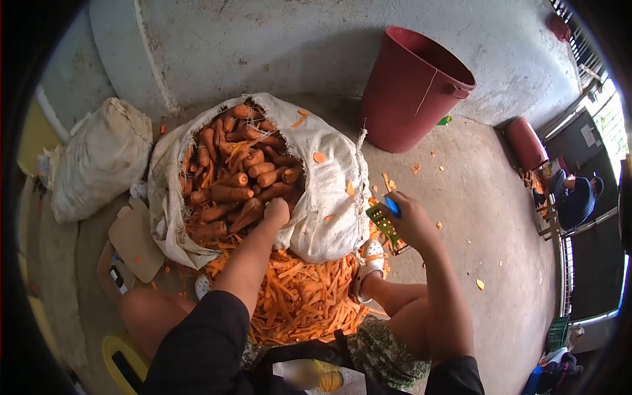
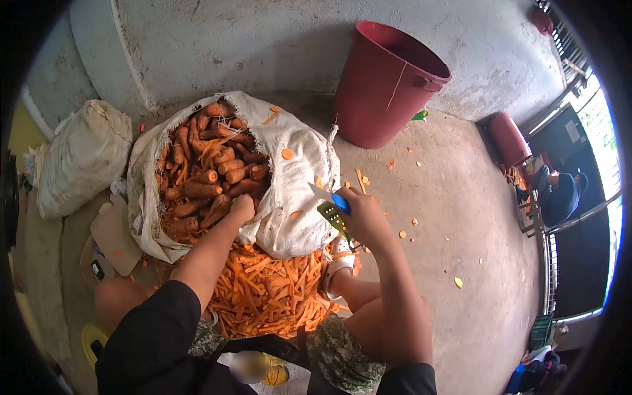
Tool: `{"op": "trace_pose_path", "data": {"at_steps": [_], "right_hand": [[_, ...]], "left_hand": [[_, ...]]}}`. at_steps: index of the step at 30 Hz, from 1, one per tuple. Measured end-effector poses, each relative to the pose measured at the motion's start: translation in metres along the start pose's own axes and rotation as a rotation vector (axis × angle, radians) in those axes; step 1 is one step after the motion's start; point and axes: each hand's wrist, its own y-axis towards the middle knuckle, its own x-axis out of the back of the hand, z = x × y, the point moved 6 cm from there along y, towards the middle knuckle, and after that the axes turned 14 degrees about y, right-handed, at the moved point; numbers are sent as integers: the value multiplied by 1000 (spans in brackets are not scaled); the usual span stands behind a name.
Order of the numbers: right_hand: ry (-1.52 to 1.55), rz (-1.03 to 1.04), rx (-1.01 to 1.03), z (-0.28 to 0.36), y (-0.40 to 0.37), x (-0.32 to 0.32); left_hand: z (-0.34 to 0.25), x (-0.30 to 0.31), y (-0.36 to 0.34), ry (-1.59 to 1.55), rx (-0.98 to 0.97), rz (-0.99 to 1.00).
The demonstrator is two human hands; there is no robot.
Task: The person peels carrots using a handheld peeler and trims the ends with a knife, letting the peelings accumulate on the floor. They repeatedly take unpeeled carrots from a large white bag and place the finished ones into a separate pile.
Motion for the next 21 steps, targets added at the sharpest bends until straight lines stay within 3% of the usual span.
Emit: {"op": "trace_pose_path", "data": {"at_steps": [1,3,4,6,7,10,11,14,18,19,21], "right_hand": [[2,0,0,-1,0,1],[94,-112,37,0,0,10],[100,-111,44,3,-1,10],[93,-191,-36,5,-3,15],[84,-212,-3,9,-5,15],[78,-217,-61,26,-12,8],[83,-218,-46,32,-13,3],[276,-220,-32,38,-14,-18],[608,-415,58,69,-30,-31],[660,-435,58,78,-37,-32],[774,-458,47,98,-47,-35]], "left_hand": [[0,16,-6,1,1,0],[9,30,-20,-344,116,332],[16,32,-22,-341,123,327],[29,32,-29,-1150,204,437],[29,51,-45,-1362,150,470],[31,111,-91,-1566,-129,541],[34,127,-109,-1564,-130,523],[7,178,-165,-1776,-403,632],[-15,180,-214,-1761,-134,582],[-18,179,-229,-1752,-92,488],[-23,172,-256,-1796,-93,520]]}}
